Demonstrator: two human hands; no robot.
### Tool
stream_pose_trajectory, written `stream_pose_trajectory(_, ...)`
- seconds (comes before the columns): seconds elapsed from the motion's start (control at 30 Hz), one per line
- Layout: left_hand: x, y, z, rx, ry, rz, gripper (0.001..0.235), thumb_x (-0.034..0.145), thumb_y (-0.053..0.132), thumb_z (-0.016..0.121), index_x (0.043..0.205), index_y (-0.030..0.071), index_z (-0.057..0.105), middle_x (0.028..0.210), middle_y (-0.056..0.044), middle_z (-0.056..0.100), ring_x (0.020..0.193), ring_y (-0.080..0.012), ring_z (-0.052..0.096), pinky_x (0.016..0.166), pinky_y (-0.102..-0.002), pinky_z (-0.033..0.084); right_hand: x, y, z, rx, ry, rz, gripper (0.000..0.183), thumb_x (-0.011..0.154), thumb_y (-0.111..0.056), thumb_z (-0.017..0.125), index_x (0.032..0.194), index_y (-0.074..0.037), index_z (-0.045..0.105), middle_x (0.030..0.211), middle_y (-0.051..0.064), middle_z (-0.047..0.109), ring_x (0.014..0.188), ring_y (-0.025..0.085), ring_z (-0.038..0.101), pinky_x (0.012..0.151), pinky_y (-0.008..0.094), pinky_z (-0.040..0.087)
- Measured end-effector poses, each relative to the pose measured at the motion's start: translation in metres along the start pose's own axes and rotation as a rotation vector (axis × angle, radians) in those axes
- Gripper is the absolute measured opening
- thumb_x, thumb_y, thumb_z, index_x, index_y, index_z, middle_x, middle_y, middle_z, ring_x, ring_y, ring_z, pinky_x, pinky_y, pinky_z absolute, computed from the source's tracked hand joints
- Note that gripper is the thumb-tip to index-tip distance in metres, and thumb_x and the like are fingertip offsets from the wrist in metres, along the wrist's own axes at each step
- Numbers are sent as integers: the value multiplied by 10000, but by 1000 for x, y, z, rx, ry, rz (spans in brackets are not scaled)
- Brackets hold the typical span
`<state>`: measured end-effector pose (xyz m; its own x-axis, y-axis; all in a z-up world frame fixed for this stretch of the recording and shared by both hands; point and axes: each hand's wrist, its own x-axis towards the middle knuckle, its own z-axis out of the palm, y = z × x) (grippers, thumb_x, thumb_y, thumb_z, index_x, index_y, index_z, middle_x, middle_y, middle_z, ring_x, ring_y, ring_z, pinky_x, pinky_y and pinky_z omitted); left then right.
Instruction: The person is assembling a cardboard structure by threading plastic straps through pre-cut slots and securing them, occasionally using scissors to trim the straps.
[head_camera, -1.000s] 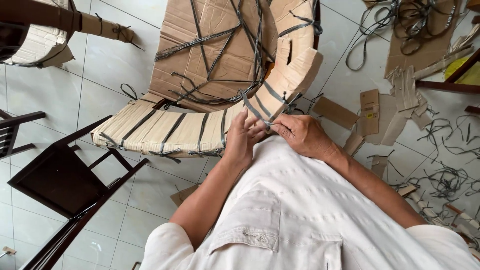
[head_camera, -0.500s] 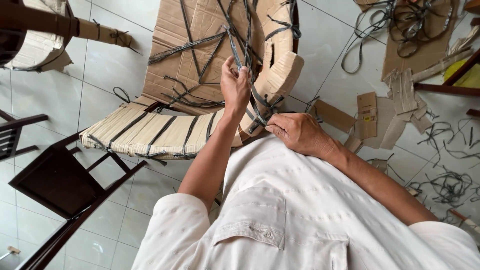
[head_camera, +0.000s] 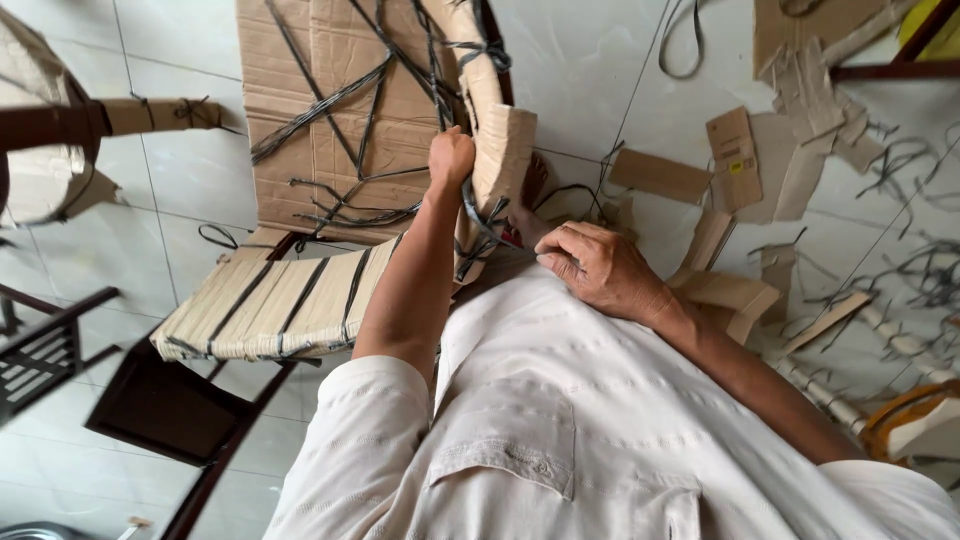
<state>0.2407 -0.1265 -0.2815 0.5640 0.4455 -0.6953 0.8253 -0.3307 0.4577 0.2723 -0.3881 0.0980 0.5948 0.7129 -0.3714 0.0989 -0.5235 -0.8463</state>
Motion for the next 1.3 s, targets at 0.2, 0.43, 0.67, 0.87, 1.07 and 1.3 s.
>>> stream_pose_trajectory(0.2,-20,4,-19,-202,-75,108,606,954,407,489,984,-134,759,1035,-364,695,1141,-500,618,1008,-587,422,-16,30,9,183,113,80,157,1018,-237,639,1059,-92,683,891,144,675,901,364,703,819,453,564)
stream_pose_trajectory(0.43,-31,41,-19,-39,-220,127,576,966,381,489,1018,-131,747,1038,-365,696,1120,-486,629,992,-577,439,-15,77,37,432,219,331,180,1060,-246,598,1130,-110,691,970,125,735,898,286,733,781,379,576)
stream_pose_trajectory(0.67,-40,47,-12,16,-311,121,548,977,355,489,1053,-128,735,1042,-367,696,1099,-471,640,975,-568,457,-4,115,43,520,354,410,165,1074,-223,610,1119,-102,714,907,114,728,834,242,710,721,356,566)
stream_pose_trajectory(0.87,-62,50,-21,24,-343,110,524,987,333,490,1083,-125,725,1044,-369,696,1080,-459,650,961,-560,472,15,146,58,456,434,372,100,1057,-112,620,1093,-102,714,884,116,721,769,282,713,675,355,582)
stream_pose_trajectory(1.07,-41,19,-19,38,-338,89,502,997,311,490,1112,-123,715,1047,-370,696,1062,-446,659,947,-552,487,119,182,42,201,301,228,665,976,49,669,1543,-34,331,1608,228,355,1019,340,704,613,343,680)
stream_pose_trajectory(1.3,-45,1,-44,28,-330,73,478,1008,285,491,1147,-120,704,1050,-372,697,1041,-432,670,930,-542,505,194,205,60,130,-279,406,513,1059,-256,574,1509,-105,380,1312,243,647,1120,432,648,859,554,543)
